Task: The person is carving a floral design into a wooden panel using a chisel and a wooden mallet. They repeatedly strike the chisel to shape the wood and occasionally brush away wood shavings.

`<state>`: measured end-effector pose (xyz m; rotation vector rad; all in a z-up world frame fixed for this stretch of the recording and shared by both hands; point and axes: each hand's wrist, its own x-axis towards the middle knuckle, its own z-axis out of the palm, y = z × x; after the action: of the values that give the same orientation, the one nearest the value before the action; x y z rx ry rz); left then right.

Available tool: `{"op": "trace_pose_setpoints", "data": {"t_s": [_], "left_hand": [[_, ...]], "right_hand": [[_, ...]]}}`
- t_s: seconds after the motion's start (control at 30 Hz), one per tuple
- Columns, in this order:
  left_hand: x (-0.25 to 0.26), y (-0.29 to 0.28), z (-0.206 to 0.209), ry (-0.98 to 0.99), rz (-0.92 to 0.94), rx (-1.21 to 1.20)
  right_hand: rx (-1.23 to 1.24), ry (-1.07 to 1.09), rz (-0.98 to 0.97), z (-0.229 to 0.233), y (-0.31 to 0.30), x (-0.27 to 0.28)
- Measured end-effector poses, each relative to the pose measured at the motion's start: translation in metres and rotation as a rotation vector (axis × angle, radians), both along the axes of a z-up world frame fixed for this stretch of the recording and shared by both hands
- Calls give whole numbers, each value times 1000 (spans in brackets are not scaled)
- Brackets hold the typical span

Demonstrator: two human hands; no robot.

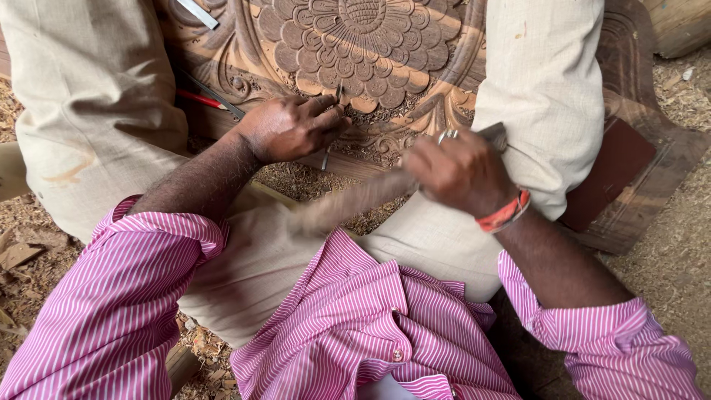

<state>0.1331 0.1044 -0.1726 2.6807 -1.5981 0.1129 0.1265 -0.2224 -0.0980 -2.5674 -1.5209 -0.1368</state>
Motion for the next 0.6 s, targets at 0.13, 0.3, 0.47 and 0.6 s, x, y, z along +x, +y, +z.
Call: {"op": "trace_pose_setpoints", "data": {"t_s": [0.13, 0.3, 0.47, 0.6], "left_hand": [[5, -1, 4, 10, 7, -8], [2, -1, 8, 68, 28, 20], [6, -3, 12, 11, 18, -23], [4, -1, 10, 38, 28, 35]], "right_hand": [[7, 34, -93, 0, -4, 4], [137, -40, 97, 0, -3, -7], [-12, 6, -55, -7, -4, 4], [95, -27, -19, -10, -2, 4]]}}
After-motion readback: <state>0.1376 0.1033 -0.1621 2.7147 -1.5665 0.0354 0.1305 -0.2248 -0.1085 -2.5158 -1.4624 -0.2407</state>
